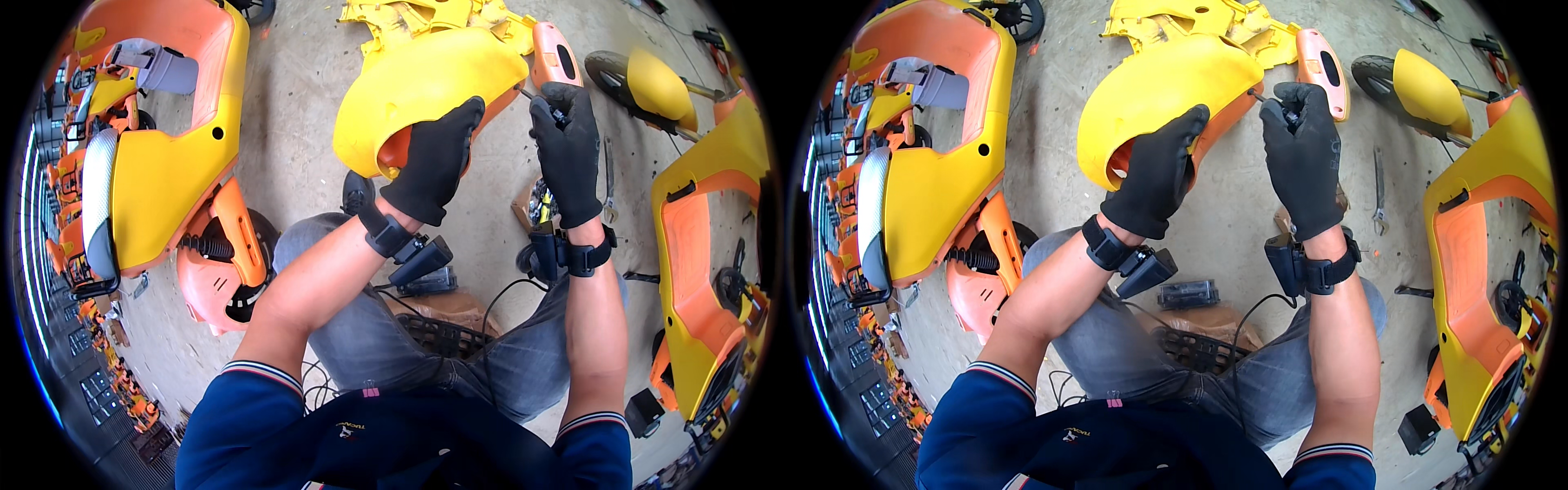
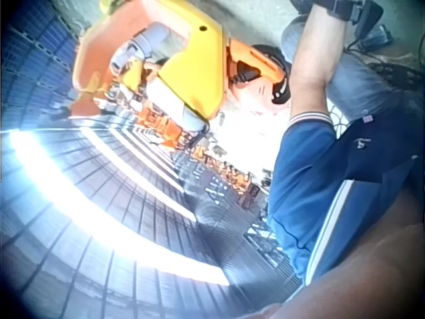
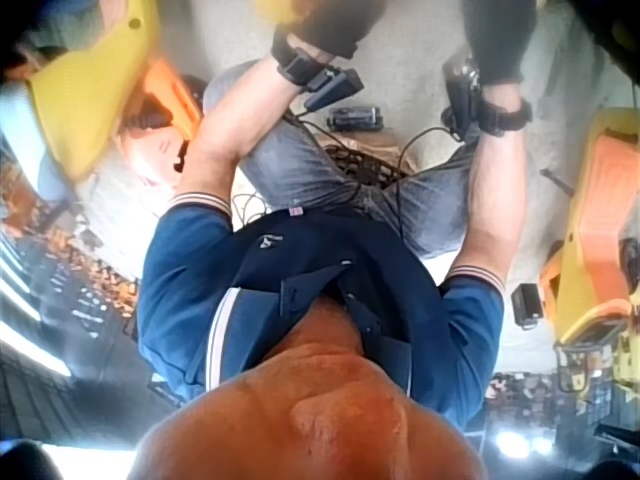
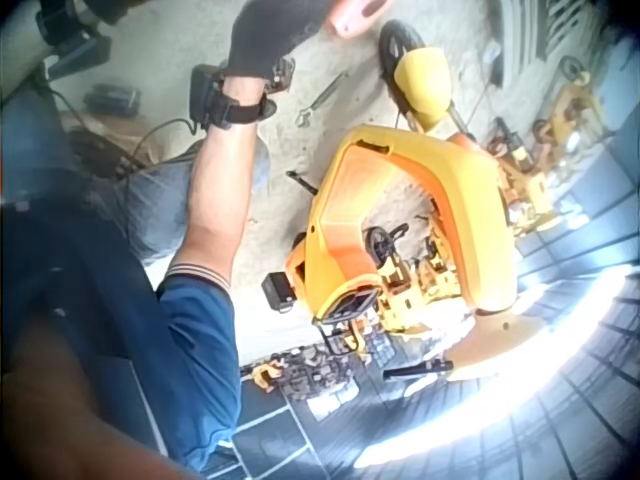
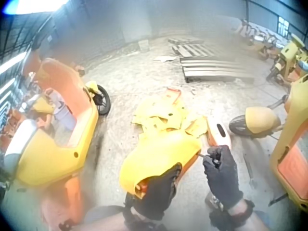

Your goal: The person sits on the floor and uses a screwdriver to remove screws from yellow and orange scooter body panels. They detach a metal bracket from an orange panel and then work on a yellow panel, removing screws and setting the parts aside.

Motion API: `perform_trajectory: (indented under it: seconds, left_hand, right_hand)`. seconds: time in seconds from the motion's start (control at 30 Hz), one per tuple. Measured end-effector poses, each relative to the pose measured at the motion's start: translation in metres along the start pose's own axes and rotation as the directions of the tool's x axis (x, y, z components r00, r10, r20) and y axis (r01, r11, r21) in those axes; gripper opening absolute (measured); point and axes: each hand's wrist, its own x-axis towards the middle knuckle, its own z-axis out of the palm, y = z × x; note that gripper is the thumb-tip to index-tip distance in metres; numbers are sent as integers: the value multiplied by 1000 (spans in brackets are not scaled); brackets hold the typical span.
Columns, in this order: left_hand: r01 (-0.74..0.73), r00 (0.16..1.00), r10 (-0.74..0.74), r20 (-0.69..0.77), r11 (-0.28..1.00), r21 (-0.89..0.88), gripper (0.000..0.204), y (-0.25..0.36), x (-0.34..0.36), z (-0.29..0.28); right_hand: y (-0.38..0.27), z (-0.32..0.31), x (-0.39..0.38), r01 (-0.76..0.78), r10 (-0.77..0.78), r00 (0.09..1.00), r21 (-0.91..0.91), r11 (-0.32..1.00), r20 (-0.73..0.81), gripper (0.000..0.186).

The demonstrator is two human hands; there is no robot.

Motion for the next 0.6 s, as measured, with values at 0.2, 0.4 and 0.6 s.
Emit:
perform_trajectory:
  seconds: [0.2,0.4,0.6]
  left_hand:
    - [-54,998,47,52,986,155,23,-2,-1,-2]
    - [44,995,-64,-76,969,-244,15,7,0,10]
    - [-101,994,99,-36,992,-70,17,-1,1,7]
  right_hand:
    - [-10,5,-1,-86,88,995,48,995,-50,22]
    - [-6,-5,2,-202,200,977,22,979,70,23]
    - [-3,-2,0,-19,19,1000,5,1000,7,27]
